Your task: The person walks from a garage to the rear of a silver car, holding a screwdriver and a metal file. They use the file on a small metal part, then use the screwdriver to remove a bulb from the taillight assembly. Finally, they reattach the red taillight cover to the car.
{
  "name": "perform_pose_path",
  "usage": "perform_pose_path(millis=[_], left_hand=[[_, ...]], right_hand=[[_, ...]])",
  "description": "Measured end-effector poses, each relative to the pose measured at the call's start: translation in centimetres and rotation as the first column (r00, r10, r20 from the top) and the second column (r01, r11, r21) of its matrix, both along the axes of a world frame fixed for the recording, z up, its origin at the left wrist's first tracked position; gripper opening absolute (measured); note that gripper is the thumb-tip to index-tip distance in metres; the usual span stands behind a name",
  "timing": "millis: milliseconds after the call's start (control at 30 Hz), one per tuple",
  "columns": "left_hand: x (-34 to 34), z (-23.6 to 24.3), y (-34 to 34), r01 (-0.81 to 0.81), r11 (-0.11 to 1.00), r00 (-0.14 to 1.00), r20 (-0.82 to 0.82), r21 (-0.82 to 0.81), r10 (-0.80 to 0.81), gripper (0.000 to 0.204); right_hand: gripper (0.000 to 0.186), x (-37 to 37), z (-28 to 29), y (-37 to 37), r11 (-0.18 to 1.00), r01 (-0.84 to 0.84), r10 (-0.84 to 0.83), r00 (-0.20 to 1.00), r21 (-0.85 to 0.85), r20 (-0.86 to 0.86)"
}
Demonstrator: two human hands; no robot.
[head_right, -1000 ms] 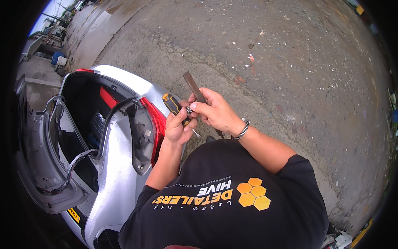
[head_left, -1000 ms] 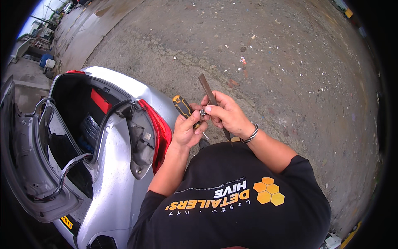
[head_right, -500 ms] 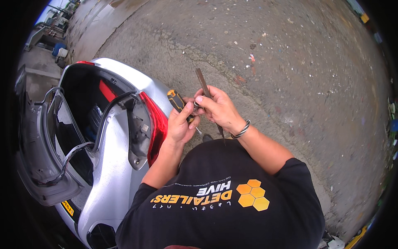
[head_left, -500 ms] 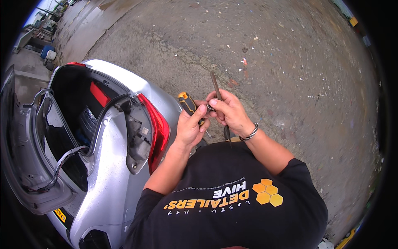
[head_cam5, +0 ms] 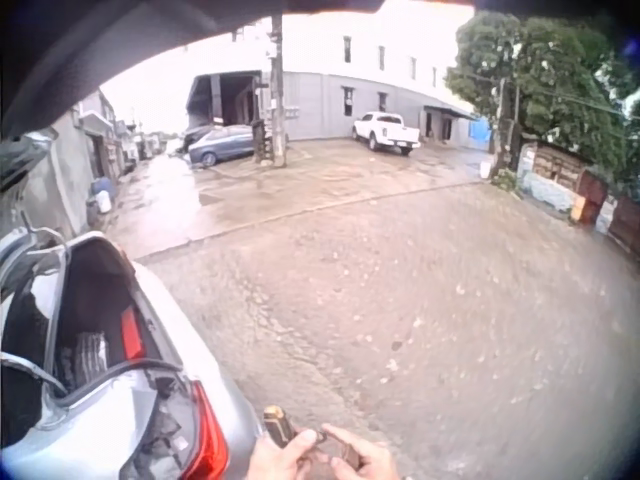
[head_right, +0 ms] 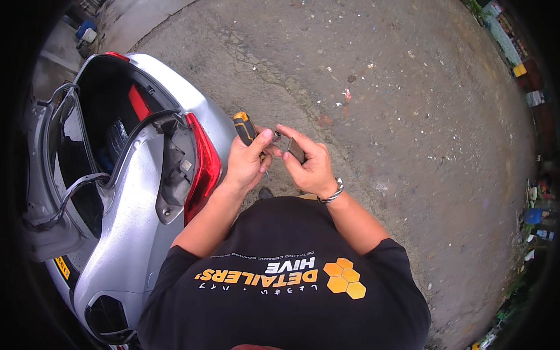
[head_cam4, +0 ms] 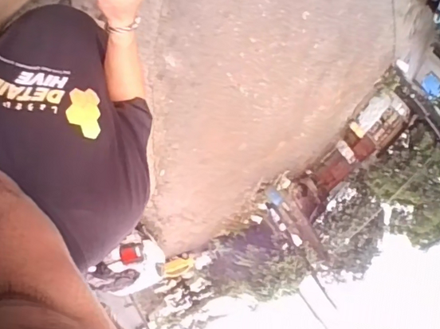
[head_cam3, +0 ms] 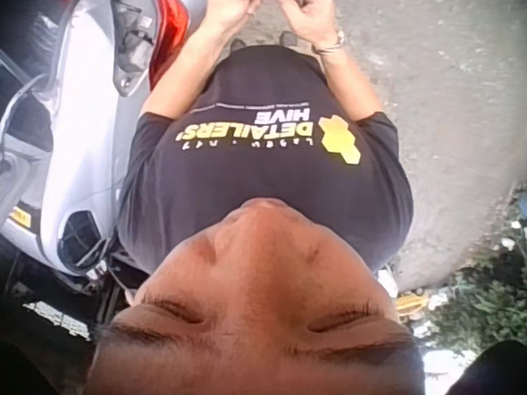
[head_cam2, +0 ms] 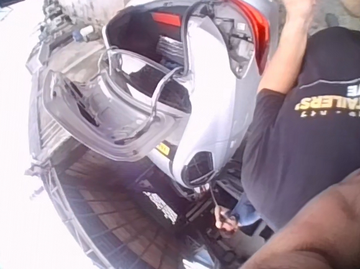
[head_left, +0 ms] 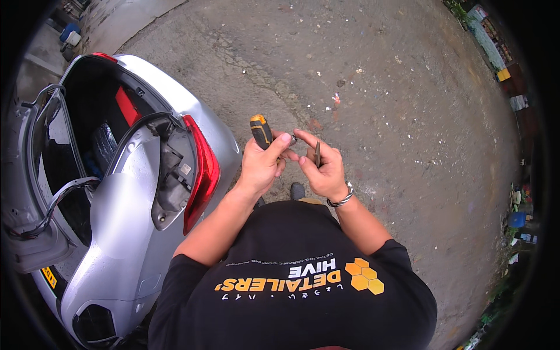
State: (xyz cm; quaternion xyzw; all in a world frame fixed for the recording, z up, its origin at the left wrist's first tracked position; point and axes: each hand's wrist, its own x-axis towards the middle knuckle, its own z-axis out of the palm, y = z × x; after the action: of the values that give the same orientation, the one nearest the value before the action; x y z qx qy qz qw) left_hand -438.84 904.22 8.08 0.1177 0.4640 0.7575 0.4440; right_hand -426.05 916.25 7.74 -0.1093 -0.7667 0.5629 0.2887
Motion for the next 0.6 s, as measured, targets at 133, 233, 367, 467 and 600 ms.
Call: perform_pose_path(millis=[133,233,367,467,600], left_hand=[[0.1,0.4,0.7,0.010,1.000,1.000,-0.024,-0.007,-0.010,0.018],[-0.1,0.1,0.7,-0.009,1.000,1.000,-0.016,-0.027,0.009,0.017],[0.0,-0.7,0.9,-0.034,0.999,0.997,0.077,0.040,0.030,0.018],[0.5,-1.2,0.7,0.078,0.991,0.994,0.069,0.113,-0.086,0.020],[0.8,-2.3,-1.0,-0.049,0.991,0.988,-0.138,0.121,0.066,0.022]], right_hand=[[0.054,0.3,-0.2,0.4,1.000,0.028,-0.027,0.999,-0.003,0.028],[0.053,-0.2,-0.8,0.4,0.996,0.063,-0.060,0.997,0.068,-0.046],[0.048,0.1,-2.3,0.8,0.988,0.087,-0.085,0.996,0.130,-0.022],[0.044,-0.3,-2.7,0.4,0.913,0.016,-0.036,0.999,-0.407,-0.041],[0.041,-2.0,-4.0,-2.3,0.692,-0.159,0.119,0.987,-0.704,-0.107]])
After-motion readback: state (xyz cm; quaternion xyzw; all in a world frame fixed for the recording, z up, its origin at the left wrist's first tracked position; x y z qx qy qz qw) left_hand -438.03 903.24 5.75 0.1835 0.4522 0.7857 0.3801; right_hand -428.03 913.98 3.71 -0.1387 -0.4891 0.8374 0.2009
